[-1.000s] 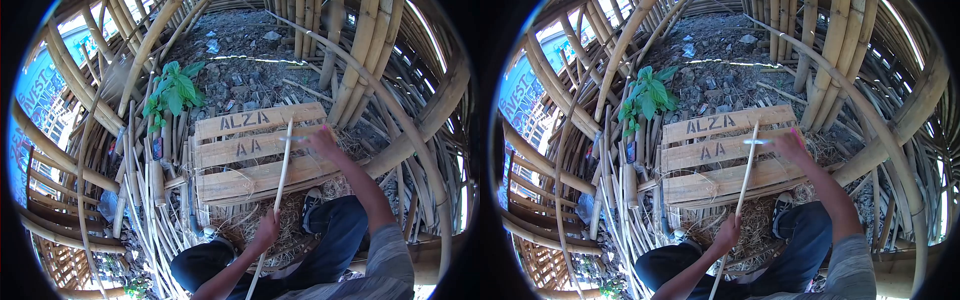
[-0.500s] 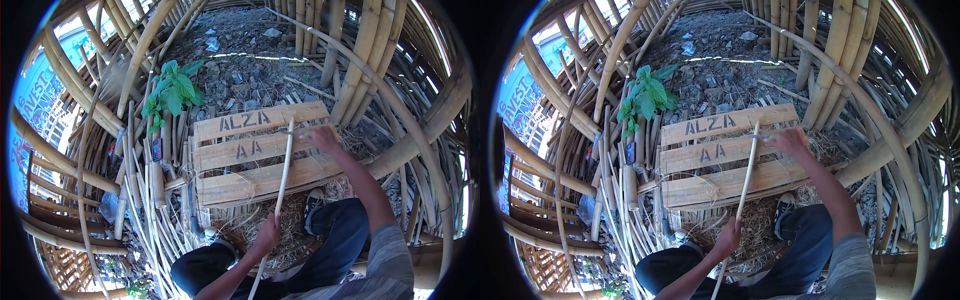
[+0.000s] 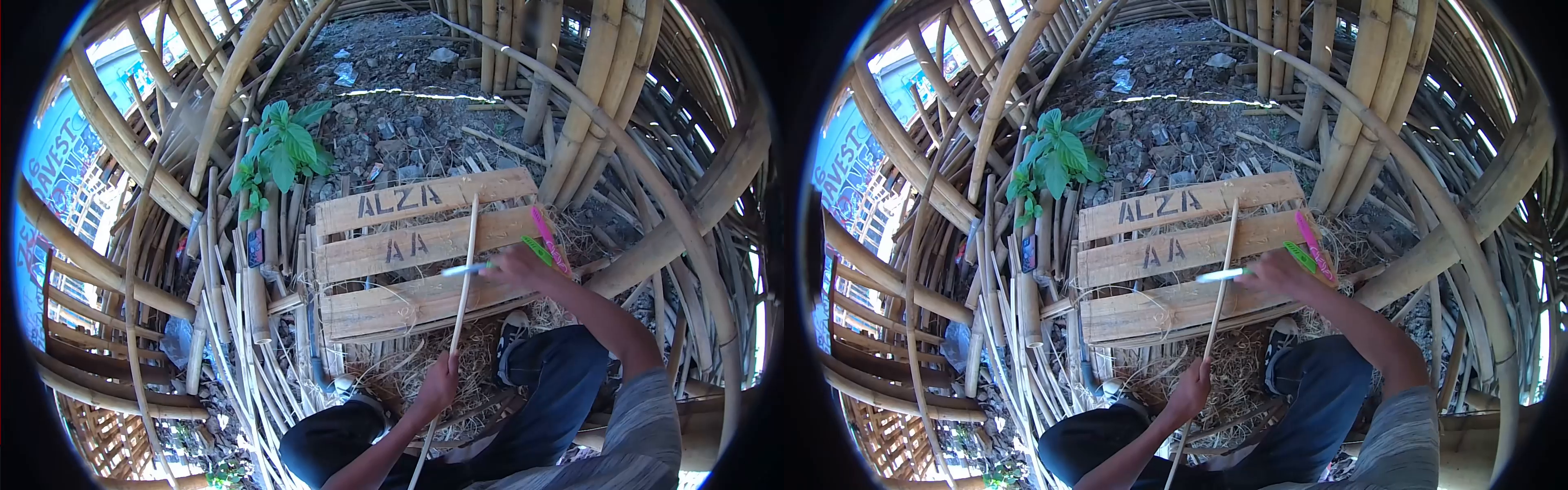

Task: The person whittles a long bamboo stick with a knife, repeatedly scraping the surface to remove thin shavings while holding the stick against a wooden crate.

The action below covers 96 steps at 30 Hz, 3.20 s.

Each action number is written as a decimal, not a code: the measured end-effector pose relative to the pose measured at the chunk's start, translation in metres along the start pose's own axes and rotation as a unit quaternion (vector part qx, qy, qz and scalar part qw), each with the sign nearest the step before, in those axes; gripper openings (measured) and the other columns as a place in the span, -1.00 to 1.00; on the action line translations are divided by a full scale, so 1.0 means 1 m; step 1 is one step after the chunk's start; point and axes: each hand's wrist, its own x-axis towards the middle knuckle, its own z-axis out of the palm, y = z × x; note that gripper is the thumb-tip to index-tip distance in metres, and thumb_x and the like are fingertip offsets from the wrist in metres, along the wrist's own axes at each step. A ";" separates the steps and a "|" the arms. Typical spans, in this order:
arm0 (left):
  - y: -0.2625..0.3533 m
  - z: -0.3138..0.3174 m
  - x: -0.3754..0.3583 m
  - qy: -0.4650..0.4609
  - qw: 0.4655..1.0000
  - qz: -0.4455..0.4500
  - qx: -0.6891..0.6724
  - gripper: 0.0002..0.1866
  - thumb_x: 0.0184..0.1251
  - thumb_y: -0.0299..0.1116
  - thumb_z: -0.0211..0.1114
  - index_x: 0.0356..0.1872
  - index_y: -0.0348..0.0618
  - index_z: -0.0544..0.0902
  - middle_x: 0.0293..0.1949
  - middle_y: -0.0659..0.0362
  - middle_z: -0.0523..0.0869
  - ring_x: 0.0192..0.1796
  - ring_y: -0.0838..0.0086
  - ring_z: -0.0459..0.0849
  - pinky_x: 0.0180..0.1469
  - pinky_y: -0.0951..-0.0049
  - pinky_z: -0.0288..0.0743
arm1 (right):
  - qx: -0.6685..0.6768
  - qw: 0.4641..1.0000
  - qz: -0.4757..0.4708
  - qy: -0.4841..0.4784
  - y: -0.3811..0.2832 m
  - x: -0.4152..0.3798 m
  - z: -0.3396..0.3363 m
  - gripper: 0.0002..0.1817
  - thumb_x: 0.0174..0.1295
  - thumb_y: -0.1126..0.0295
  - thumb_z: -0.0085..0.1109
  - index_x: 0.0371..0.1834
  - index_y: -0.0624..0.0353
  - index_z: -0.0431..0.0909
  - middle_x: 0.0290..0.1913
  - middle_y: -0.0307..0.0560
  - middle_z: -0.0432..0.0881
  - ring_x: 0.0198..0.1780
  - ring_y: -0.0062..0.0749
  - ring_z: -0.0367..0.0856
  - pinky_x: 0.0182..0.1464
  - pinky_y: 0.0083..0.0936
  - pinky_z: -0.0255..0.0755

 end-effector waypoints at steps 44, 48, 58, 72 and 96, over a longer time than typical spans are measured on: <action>-0.047 0.014 0.015 -0.050 0.991 -0.036 -0.115 -0.53 0.51 -0.05 -0.24 -0.42 -0.26 0.38 -0.69 0.17 0.38 -0.62 0.42 0.40 -0.50 0.31 0.28 | -0.017 0.999 0.046 0.013 -0.011 0.015 0.007 -0.36 0.24 -0.19 -0.08 -0.64 0.20 0.57 -0.66 0.06 0.55 -0.59 -0.07 0.57 -0.46 -0.19 0.46; -0.035 0.011 0.012 -0.034 0.997 -0.011 -0.065 -0.51 0.51 -0.05 -0.26 -0.40 -0.28 0.40 -0.69 0.14 0.39 -0.61 0.38 0.41 -0.48 0.28 0.29 | 0.011 0.965 0.237 0.116 0.053 0.048 0.007 -0.32 0.23 -0.23 -0.11 -0.62 0.23 0.59 -0.71 0.07 0.51 -0.64 -0.01 0.53 -0.51 -0.13 0.39; -0.042 0.012 0.013 -0.051 0.995 -0.045 -0.078 -0.50 0.51 -0.04 -0.26 -0.41 -0.29 0.40 -0.67 0.11 0.43 -0.59 0.35 0.45 -0.46 0.24 0.31 | 0.030 0.999 0.020 0.011 -0.011 0.013 0.016 -0.35 0.24 -0.18 -0.10 -0.63 0.20 0.61 -0.60 0.12 0.57 -0.57 0.01 0.56 -0.41 -0.16 0.44; -0.019 0.011 0.012 0.027 0.998 0.040 0.028 -0.50 0.49 -0.05 -0.27 -0.31 -0.36 0.41 -0.47 -0.27 0.51 -0.33 -0.23 0.48 -0.26 -0.01 0.31 | -0.080 0.977 0.179 0.089 0.072 0.071 -0.012 -0.36 0.24 -0.18 -0.09 -0.59 0.23 0.60 -0.57 0.14 0.57 -0.43 -0.01 0.60 -0.28 -0.12 0.43; -0.012 0.009 0.003 -0.004 1.000 0.000 -0.017 -0.52 0.48 -0.04 -0.22 -0.32 -0.34 0.40 -0.54 -0.24 0.51 -0.38 -0.21 0.51 -0.30 -0.03 0.32 | 0.047 0.999 -0.014 0.001 -0.021 -0.011 0.004 -0.34 0.27 -0.17 -0.13 -0.70 0.21 0.52 -0.73 0.10 0.46 -0.60 0.02 0.53 -0.45 -0.14 0.43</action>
